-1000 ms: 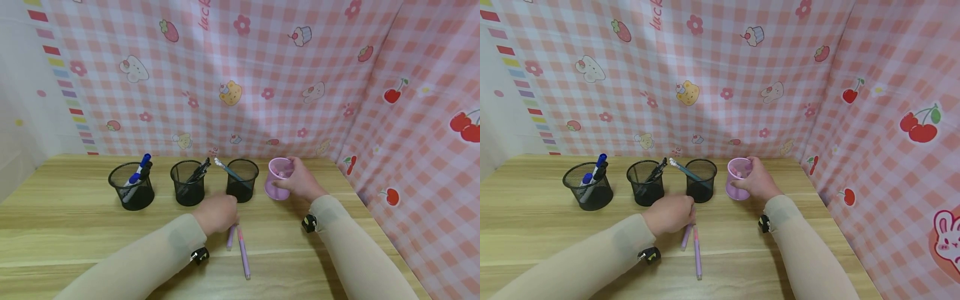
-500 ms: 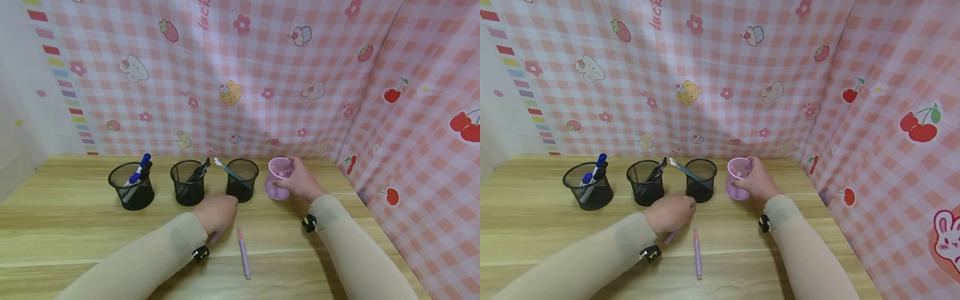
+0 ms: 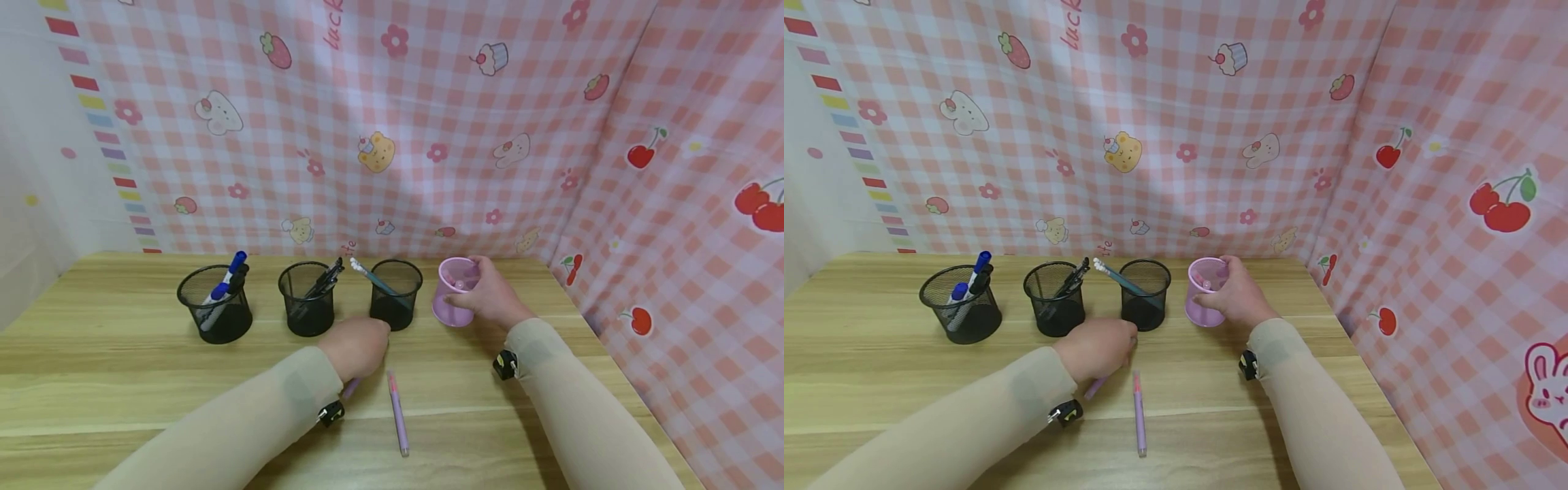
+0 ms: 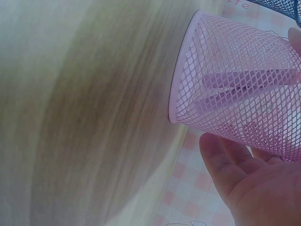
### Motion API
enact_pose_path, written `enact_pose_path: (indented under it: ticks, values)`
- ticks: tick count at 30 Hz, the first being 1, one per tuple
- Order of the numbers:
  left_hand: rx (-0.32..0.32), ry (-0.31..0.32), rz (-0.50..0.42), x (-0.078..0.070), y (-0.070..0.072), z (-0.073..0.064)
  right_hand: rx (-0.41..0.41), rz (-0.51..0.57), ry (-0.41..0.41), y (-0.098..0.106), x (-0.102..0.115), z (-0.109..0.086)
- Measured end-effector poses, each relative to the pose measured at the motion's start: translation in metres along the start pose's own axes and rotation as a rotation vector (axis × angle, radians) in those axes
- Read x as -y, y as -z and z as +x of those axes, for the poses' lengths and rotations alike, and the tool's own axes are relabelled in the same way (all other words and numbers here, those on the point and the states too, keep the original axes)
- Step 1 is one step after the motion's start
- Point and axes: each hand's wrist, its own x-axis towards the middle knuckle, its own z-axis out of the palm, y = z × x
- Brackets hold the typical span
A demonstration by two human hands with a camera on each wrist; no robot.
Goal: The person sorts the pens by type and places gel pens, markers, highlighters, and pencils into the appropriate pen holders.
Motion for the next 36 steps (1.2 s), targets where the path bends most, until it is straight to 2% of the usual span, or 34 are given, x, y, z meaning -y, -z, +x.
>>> enact_pose_path:
  ticks: [23, 30, 36]
  values:
    - [-0.024, -0.004, 0.035, -0.0011, -0.0004, 0.0004, -0.004, 0.031, 0.020, -0.0013, -0.0025, 0.0016]
    - [-0.017, 0.000, 0.014, -0.0015, 0.0018, -0.0020, -0.002, 0.027, 0.018, -0.0011, -0.0021, 0.0018]
    - [-0.028, -0.022, 0.015, -0.0001, 0.0009, -0.0025, 0.004, 0.012, -0.001, 0.0001, -0.0026, 0.0009]
